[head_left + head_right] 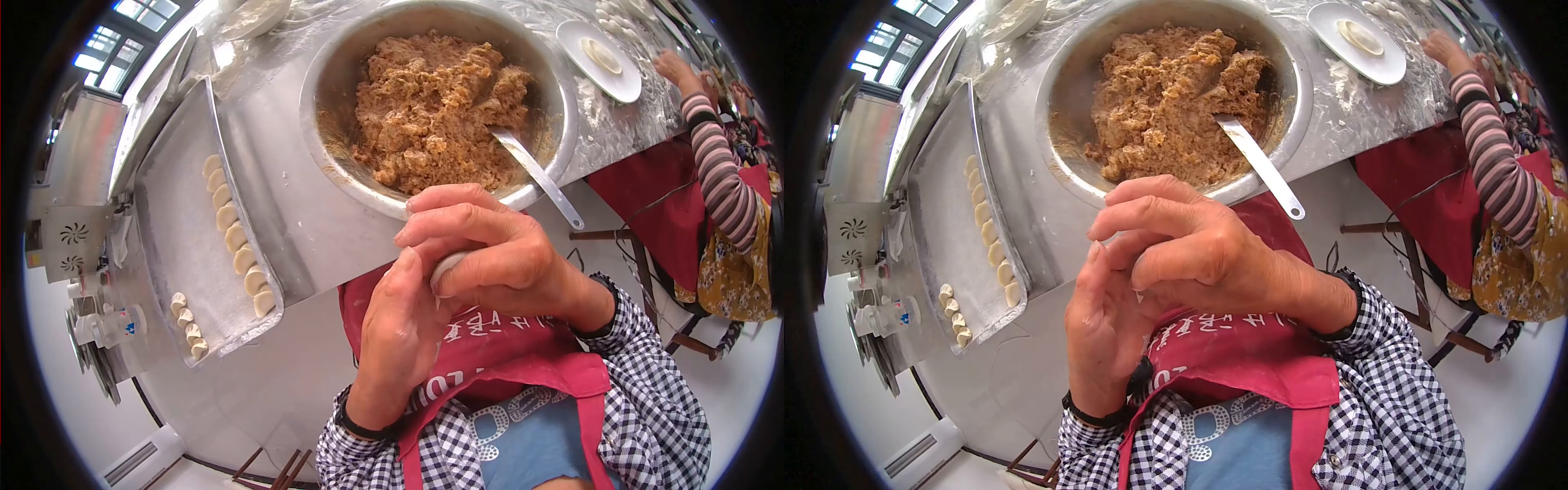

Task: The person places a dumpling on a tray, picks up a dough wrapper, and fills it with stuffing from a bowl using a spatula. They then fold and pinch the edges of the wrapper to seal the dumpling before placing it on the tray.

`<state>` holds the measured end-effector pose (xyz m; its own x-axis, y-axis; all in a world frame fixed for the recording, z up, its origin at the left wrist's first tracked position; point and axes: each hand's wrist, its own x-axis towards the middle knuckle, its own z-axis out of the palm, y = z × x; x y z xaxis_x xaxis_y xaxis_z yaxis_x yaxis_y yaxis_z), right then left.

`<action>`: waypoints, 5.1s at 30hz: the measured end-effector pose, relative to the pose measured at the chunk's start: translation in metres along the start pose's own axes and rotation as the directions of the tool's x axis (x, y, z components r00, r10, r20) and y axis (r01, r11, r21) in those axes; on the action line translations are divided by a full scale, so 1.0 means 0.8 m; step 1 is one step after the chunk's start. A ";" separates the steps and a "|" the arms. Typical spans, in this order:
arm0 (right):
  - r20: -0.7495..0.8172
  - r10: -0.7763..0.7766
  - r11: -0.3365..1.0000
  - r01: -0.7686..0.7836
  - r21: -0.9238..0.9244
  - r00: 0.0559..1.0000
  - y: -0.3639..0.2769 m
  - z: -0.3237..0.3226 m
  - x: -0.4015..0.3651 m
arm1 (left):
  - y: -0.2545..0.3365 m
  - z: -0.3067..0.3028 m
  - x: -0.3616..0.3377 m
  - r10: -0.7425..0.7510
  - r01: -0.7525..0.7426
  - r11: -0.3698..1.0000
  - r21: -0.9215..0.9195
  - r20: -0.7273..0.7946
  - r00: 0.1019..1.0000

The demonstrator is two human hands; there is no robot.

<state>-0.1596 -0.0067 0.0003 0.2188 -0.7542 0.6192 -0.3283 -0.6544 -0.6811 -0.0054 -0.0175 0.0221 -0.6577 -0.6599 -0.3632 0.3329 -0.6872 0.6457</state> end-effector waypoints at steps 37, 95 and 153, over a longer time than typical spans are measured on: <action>0.116 -0.019 0.997 0.010 0.073 0.993 0.004 -0.008 -0.004 | -0.002 -0.003 0.004 -0.081 0.073 0.990 0.118 0.069 0.994; -0.163 -0.088 0.978 0.053 -0.204 0.983 -0.016 0.037 0.021 | 0.034 -0.032 -0.022 0.224 -0.248 0.905 -0.346 -0.110 0.968; -0.819 0.384 0.794 -0.605 0.058 0.426 0.010 -0.186 -0.065 | 0.320 -0.369 0.175 0.645 0.006 -0.037 0.999 0.019 0.764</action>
<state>-0.3100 0.0351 0.0206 -0.7857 -0.5282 0.3221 -0.3400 -0.0664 -0.9381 0.1875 -0.3755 -0.0618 -0.3004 -0.9417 0.1516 -0.6917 0.3245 0.6452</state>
